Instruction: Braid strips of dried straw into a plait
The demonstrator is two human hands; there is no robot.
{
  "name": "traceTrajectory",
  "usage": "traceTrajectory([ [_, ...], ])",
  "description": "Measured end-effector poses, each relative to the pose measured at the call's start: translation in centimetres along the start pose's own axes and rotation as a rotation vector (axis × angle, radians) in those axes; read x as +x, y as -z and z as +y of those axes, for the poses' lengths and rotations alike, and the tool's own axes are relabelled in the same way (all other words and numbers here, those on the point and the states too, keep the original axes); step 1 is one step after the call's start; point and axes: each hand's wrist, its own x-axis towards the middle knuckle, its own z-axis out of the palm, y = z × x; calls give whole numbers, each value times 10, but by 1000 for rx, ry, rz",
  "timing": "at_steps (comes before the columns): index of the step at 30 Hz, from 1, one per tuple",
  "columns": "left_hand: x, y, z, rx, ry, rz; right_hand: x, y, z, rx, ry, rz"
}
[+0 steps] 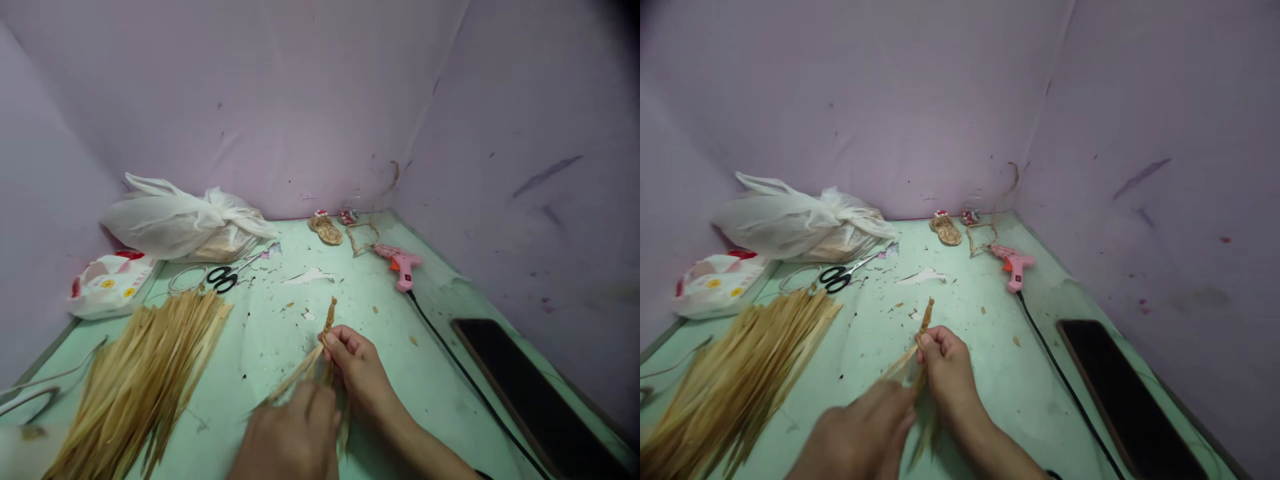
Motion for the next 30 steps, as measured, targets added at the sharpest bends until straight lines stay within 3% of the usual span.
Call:
traceTrajectory([
  [2,10,15,-6,-259,131,120,0,0,2,-45,78,-7],
  [3,16,20,-9,-365,267,108,-1,-1,3,-67,102,-17],
  [5,27,20,-17,-651,571,-4,-3,-3,6,-94,133,-50],
  [7,30,12,-23,-967,704,-124,-5,-6,9,-113,156,-103],
  [10,23,-5,-28,-1178,693,-183,-7,-9,12,-179,188,-214],
  [13,10,-12,-27,-1138,724,-127,-8,-9,16,-244,219,-279],
  [20,4,-13,-25,-1009,794,-25,-10,-7,21,-303,309,-270],
  [30,5,-11,-43,-1037,694,-155,-3,-9,23,-333,294,-338],
])
